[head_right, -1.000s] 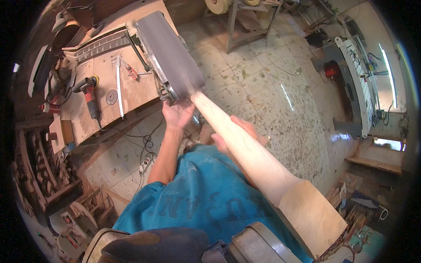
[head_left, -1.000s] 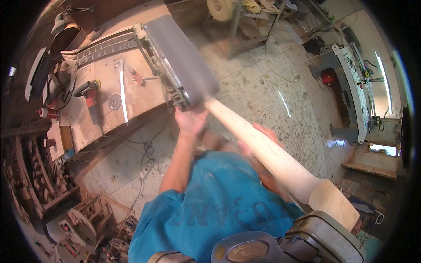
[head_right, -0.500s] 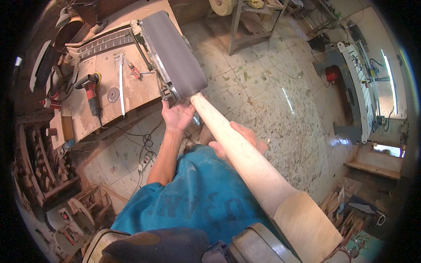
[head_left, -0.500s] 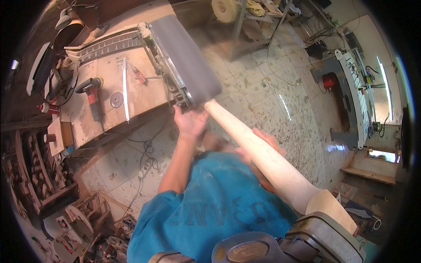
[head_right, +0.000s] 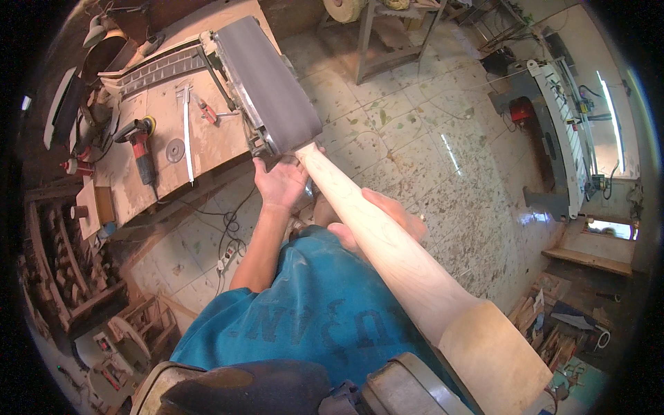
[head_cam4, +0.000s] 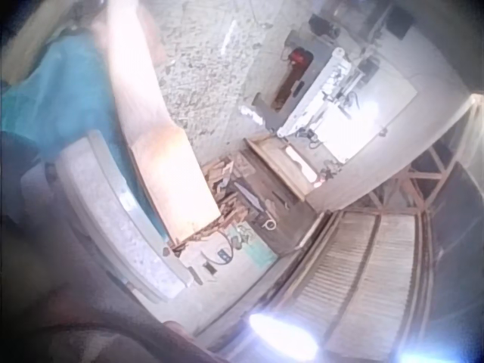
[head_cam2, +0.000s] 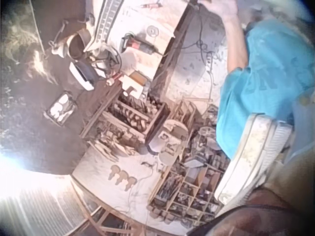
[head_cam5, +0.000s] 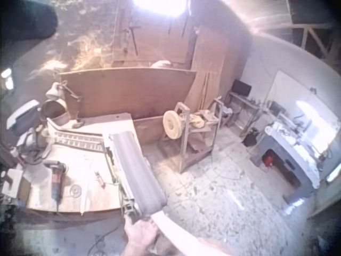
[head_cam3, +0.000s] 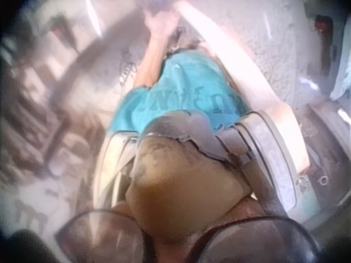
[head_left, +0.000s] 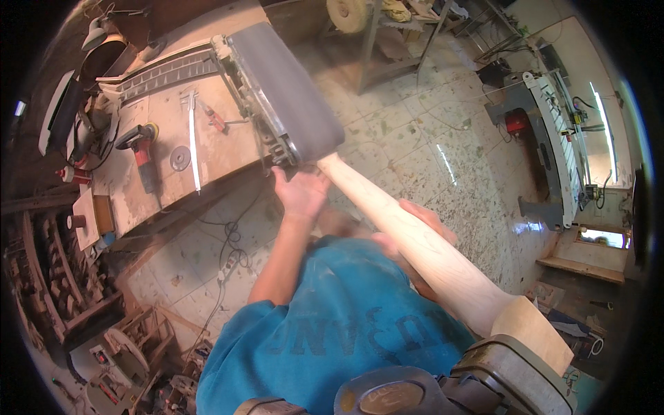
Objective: The person sands a wooden guitar neck using a belt sander, holding the wood against the moving belt and turning it to sand different sides before holding it up to check the surface.
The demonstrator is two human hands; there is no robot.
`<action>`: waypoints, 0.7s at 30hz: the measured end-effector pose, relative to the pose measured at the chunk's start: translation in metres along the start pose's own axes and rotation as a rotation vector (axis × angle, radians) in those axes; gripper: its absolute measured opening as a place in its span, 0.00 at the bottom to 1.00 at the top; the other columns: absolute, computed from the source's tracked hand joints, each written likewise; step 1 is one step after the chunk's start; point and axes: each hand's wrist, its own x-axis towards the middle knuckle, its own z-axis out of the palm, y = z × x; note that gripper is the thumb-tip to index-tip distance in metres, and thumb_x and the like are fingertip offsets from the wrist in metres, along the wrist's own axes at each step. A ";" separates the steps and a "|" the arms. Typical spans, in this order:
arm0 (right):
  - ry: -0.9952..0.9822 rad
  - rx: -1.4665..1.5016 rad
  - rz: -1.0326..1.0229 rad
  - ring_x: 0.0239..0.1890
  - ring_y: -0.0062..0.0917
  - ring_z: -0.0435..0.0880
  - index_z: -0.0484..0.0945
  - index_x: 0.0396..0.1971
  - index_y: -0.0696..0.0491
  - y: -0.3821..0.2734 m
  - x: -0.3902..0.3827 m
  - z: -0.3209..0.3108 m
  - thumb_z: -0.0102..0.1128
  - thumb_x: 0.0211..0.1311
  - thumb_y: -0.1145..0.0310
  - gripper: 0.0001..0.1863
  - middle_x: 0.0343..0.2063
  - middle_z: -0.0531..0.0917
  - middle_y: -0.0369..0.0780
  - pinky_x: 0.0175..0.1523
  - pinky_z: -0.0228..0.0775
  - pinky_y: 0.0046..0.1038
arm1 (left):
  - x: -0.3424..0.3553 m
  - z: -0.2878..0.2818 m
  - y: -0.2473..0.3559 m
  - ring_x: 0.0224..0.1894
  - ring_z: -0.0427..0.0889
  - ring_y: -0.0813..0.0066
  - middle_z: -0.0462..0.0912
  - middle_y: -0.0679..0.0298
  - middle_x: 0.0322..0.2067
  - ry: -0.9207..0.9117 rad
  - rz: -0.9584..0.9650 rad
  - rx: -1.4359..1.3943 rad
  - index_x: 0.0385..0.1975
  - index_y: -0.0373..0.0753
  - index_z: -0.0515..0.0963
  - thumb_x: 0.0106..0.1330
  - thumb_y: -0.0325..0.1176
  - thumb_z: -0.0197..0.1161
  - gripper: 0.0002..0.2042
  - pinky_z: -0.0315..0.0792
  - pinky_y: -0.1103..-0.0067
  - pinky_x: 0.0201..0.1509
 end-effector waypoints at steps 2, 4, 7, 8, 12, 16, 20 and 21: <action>-0.013 -0.035 0.035 0.31 0.27 0.87 0.75 0.50 0.62 -0.002 0.003 0.008 0.84 0.46 0.56 0.37 0.33 0.86 0.43 0.38 0.81 0.25 | 0.005 -0.001 0.010 0.71 0.59 0.37 0.59 0.41 0.69 0.032 0.037 -0.003 0.68 0.28 0.53 0.70 0.71 0.34 0.47 0.58 0.49 0.73; 0.000 -0.067 0.027 0.31 0.27 0.87 0.75 0.49 0.62 0.002 0.003 0.013 0.83 0.46 0.55 0.37 0.33 0.86 0.42 0.38 0.81 0.26 | 0.007 -0.003 0.012 0.71 0.59 0.42 0.60 0.45 0.68 0.100 0.046 0.007 0.70 0.29 0.52 0.71 0.69 0.35 0.45 0.56 0.49 0.74; 0.062 -0.121 -0.076 0.30 0.28 0.87 0.76 0.48 0.62 0.019 -0.007 0.022 0.83 0.45 0.53 0.37 0.33 0.86 0.43 0.37 0.80 0.26 | 0.011 -0.005 0.016 0.72 0.59 0.45 0.61 0.47 0.68 0.089 0.046 0.030 0.71 0.31 0.52 0.72 0.68 0.35 0.44 0.55 0.49 0.74; 0.084 -0.146 -0.130 0.31 0.28 0.87 0.76 0.48 0.61 0.024 -0.008 0.024 0.83 0.45 0.52 0.37 0.33 0.86 0.43 0.37 0.80 0.27 | 0.013 -0.007 0.017 0.72 0.59 0.45 0.62 0.47 0.68 0.068 0.042 0.039 0.71 0.32 0.53 0.72 0.68 0.35 0.43 0.55 0.49 0.74; 0.018 -0.191 -0.051 0.29 0.27 0.87 0.77 0.47 0.60 0.008 0.001 0.017 0.83 0.44 0.53 0.36 0.34 0.86 0.42 0.35 0.79 0.26 | 0.017 -0.003 0.012 0.71 0.60 0.47 0.63 0.48 0.67 0.028 0.051 0.036 0.70 0.33 0.55 0.72 0.68 0.35 0.42 0.57 0.50 0.73; 0.039 -0.104 -0.041 0.26 0.27 0.84 0.78 0.47 0.58 0.010 0.004 0.015 0.84 0.41 0.51 0.37 0.33 0.86 0.40 0.33 0.78 0.24 | 0.016 -0.005 0.008 0.70 0.61 0.42 0.65 0.45 0.66 -0.033 0.063 0.039 0.69 0.32 0.56 0.72 0.67 0.38 0.42 0.59 0.51 0.73; 0.035 -0.176 -0.265 0.18 0.25 0.78 0.79 0.47 0.57 0.014 0.010 -0.004 0.83 0.40 0.45 0.39 0.25 0.84 0.38 0.24 0.70 0.24 | -0.002 -0.004 0.001 0.70 0.60 0.34 0.61 0.37 0.67 0.032 0.014 0.050 0.70 0.25 0.51 0.70 0.72 0.34 0.49 0.59 0.52 0.74; 0.038 -0.189 -0.320 0.16 0.25 0.76 0.79 0.47 0.57 0.011 0.012 -0.010 0.83 0.39 0.43 0.40 0.23 0.83 0.37 0.22 0.68 0.23 | -0.009 0.000 -0.001 0.70 0.60 0.33 0.59 0.35 0.68 0.013 -0.001 0.054 0.70 0.24 0.50 0.69 0.73 0.32 0.51 0.59 0.52 0.74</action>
